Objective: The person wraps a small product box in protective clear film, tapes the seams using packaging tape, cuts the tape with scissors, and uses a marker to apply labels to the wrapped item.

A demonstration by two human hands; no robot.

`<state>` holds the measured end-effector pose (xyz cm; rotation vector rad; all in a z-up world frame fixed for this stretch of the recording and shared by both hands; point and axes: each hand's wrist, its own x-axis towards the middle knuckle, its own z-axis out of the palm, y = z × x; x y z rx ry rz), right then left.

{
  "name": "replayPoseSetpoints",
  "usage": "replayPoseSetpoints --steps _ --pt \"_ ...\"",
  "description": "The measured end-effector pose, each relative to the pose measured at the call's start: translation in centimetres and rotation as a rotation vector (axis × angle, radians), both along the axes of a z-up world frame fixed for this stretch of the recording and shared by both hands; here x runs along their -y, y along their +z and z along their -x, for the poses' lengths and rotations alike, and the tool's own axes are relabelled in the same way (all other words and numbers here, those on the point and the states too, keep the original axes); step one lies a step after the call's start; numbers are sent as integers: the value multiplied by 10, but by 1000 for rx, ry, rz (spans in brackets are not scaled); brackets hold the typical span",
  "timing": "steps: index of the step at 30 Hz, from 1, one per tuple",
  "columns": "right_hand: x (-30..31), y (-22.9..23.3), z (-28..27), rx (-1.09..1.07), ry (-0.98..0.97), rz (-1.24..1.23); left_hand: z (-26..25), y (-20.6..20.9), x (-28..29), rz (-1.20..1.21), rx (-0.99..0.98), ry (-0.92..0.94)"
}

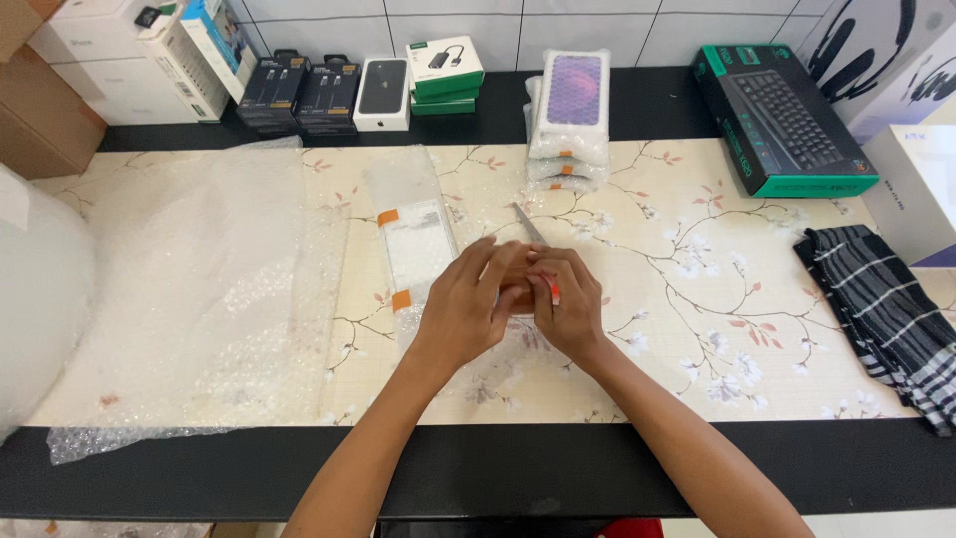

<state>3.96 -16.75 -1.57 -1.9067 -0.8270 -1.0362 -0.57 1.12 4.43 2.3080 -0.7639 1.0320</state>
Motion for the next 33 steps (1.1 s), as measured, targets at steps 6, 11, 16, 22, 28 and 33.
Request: replayPoseSetpoints --steps 6,11,16,22,28,33 --pt "1 0 -1 37 -46 48 -15 -22 -1 -44 -15 47" --pt "29 -2 -18 -239 -68 -153 -24 -26 -9 -21 -27 67" --pt "22 38 1 -357 145 -26 -22 -26 -8 7 -86 42" --pt "15 31 6 -282 138 -7 -14 -20 -10 1 -92 15" --pt "6 17 7 -105 80 -29 -18 -34 -5 -20 3 29" --pt "2 8 4 -40 44 -18 -23 -39 -7 -126 85 47"
